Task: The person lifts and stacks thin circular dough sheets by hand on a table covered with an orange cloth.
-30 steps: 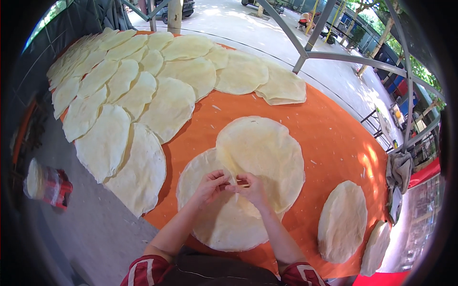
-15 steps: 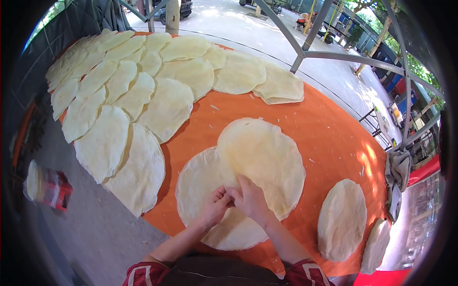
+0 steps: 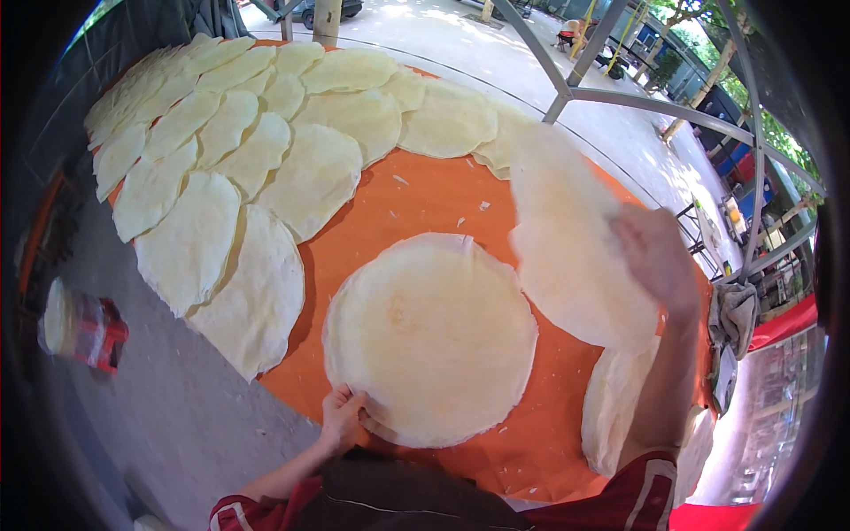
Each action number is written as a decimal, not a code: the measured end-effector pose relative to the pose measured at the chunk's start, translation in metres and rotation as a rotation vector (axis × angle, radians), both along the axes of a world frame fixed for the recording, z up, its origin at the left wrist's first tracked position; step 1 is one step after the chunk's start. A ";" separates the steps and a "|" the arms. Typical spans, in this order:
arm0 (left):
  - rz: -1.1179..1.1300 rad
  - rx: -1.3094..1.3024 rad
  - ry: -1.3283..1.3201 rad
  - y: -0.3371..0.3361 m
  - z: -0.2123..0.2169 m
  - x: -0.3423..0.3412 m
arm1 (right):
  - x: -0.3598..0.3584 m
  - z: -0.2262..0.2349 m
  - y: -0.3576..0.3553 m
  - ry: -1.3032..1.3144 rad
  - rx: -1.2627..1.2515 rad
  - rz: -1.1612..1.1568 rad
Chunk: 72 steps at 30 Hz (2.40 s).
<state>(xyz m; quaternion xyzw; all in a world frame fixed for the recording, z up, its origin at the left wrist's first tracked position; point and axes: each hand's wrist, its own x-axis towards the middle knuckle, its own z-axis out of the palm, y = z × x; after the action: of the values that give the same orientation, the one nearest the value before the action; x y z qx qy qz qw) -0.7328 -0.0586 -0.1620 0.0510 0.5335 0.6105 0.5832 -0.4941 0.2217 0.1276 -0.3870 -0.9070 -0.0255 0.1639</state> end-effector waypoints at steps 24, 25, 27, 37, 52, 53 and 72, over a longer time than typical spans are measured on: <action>0.099 0.169 0.428 0.003 -0.001 -0.036 | -0.038 -0.251 -0.229 -0.165 -0.154 0.337; 0.112 0.192 0.195 0.009 0.006 -0.038 | -0.035 -0.249 -0.229 -0.117 -0.179 0.336; 0.002 0.093 0.117 0.019 0.009 -0.042 | -0.027 -0.254 -0.228 -0.068 -0.197 0.322; -0.003 0.334 -0.016 0.059 0.076 -0.035 | -0.023 -0.225 -0.209 0.289 -0.052 0.197; -0.131 -0.052 0.761 0.101 -0.015 -0.031 | 0.109 -0.293 -0.115 1.592 -1.187 -0.478; -0.026 0.074 0.795 0.106 -0.010 -0.024 | 0.110 -0.295 -0.116 1.588 -1.195 -0.475; -0.083 0.198 0.359 0.114 -0.002 -0.057 | 0.083 -0.301 -0.117 1.429 -0.874 -0.605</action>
<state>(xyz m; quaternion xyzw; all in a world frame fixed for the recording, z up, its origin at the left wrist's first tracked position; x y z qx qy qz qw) -0.7899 0.0553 -0.1644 0.2378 0.5637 0.6165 0.4956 -0.4113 0.1043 -0.1739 -0.5613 -0.3760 0.5282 0.5143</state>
